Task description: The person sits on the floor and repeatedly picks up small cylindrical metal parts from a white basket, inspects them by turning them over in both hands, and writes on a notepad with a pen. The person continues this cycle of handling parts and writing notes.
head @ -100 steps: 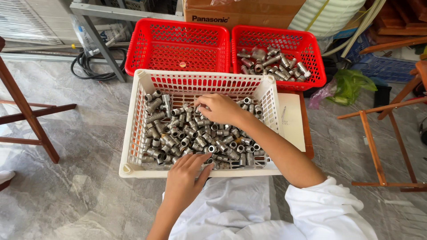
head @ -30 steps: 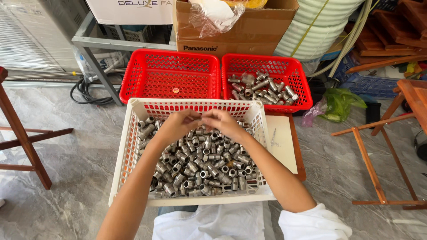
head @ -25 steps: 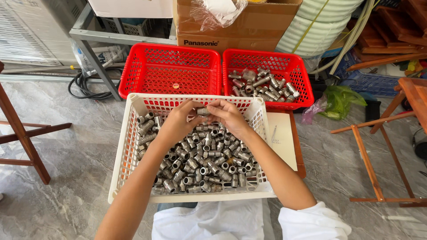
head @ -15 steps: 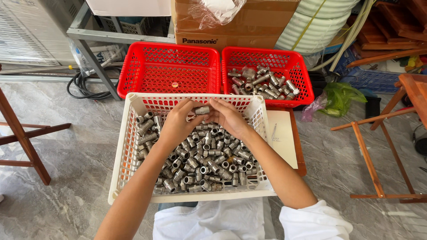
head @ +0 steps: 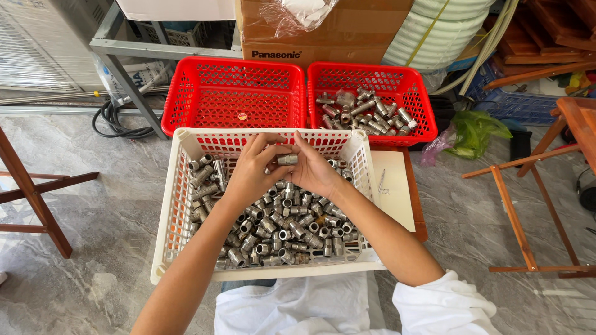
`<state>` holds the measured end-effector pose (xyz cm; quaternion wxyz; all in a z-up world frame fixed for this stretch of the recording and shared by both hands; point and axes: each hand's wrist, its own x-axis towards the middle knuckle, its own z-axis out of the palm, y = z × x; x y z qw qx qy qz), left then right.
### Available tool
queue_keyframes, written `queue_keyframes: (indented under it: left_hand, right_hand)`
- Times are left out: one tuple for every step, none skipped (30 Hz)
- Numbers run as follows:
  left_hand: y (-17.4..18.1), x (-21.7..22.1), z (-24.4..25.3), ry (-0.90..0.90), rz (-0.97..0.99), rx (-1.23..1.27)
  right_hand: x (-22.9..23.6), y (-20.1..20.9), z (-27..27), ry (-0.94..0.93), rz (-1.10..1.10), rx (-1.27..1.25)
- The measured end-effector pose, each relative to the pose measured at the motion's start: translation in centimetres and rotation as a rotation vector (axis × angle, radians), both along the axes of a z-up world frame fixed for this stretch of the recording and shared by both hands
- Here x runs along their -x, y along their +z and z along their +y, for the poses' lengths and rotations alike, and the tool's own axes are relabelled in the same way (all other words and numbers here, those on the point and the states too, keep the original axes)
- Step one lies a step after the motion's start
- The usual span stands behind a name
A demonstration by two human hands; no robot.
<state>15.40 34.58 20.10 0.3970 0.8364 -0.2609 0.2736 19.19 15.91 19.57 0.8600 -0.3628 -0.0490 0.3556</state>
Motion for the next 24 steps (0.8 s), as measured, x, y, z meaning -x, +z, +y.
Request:
queue_keyframes:
  left_hand:
    - [-0.3, -0.1, 0.0, 0.000, 0.001, 0.000]
    - [-0.6, -0.3, -0.1, -0.008, -0.001, 0.011]
    - [-0.9, -0.4, -0.1, -0.017, -0.004, 0.022]
    - [-0.8, -0.4, -0.1, -0.018, -0.003, 0.021]
    - [-0.8, -0.4, -0.2, -0.016, -0.004, 0.021]
    - [-0.8, -0.4, -0.2, -0.015, -0.005, 0.021]
    - [-0.4, -0.3, -0.2, -0.016, -0.004, 0.020]
    - [-0.1, -0.1, -0.1, -0.014, -0.002, 0.021]
    - [0.3, 0.1, -0.1, -0.011, 0.001, 0.022]
    - [0.2, 0.0, 0.0, -0.013, 0.001, 0.022]
    - [0.2, 0.0, 0.1, -0.011, -0.004, 0.026]
    - [0.1, -0.1, 0.2, -0.008, -0.010, 0.030]
    - [0.2, -0.1, 0.2, -0.009, -0.010, 0.030]
    - [0.2, 0.0, 0.1, -0.005, -0.012, 0.030]
    - [0.2, 0.0, 0.1, -0.001, -0.014, 0.030]
    - [0.3, 0.1, 0.0, -0.001, -0.014, 0.031]
    - [0.4, 0.1, 0.0, 0.002, -0.013, 0.032]
    - [0.5, 0.2, -0.1, 0.005, -0.012, 0.033]
    - [0.4, 0.1, 0.0, 0.005, -0.012, 0.033]
    - [0.2, 0.0, 0.1, 0.005, -0.005, 0.037]
    - [0.1, -0.1, 0.2, 0.004, 0.002, 0.041]
    - [0.1, 0.0, 0.2, 0.004, 0.002, 0.040]
    - [0.2, 0.0, 0.2, 0.005, 0.004, 0.049]
    - [0.3, 0.0, 0.1, 0.007, 0.006, 0.058]
  right_hand:
    - [-0.1, -0.1, -0.2, 0.000, 0.001, 0.000]
    - [-0.3, -0.3, -0.3, -0.006, 0.031, -0.013]
    - [-0.4, -0.4, -0.5, -0.013, 0.060, -0.026]
    - [-0.1, 0.2, -0.5, -0.014, 0.061, -0.026]
    - [0.2, 0.9, -0.4, -0.023, 0.073, -0.035]
    - [0.5, 1.5, -0.4, -0.033, 0.085, -0.045]
    - [0.3, 1.5, -0.5, -0.034, 0.086, -0.045]
    - [0.2, 1.6, -0.5, -0.042, 0.093, -0.047]
    - [0.0, 1.6, -0.6, -0.049, 0.100, -0.049]
    - [-0.4, 0.8, -0.7, -0.050, 0.101, -0.050]
    - [-0.9, 0.0, -0.9, -0.053, 0.093, -0.045]
    - [-1.3, -0.8, -1.0, -0.055, 0.084, -0.041]
    - [-1.6, -1.2, -1.1, -0.055, 0.085, -0.041]
    - [-1.8, -1.6, -1.3, -0.057, 0.082, -0.034]
    - [-2.1, -1.9, -1.4, -0.058, 0.079, -0.027]
    - [-2.1, -1.8, -1.4, -0.058, 0.080, -0.027]
    - [-2.2, -1.6, -1.5, -0.064, 0.067, -0.012]
    - [-2.3, -1.5, -1.5, -0.069, 0.053, 0.003]
    - [-2.4, -1.6, -1.6, -0.069, 0.054, 0.003]
    - [-2.6, -1.8, -1.7, -0.070, 0.046, 0.013]
    - [-2.7, -1.9, -1.8, -0.071, 0.038, 0.023]
    - [-2.8, -2.4, -2.0, -0.071, 0.038, 0.023]
    - [-2.9, -2.9, -2.1, -0.076, 0.049, 0.021]
    - [-3.0, -3.3, -2.3, -0.081, 0.060, 0.019]
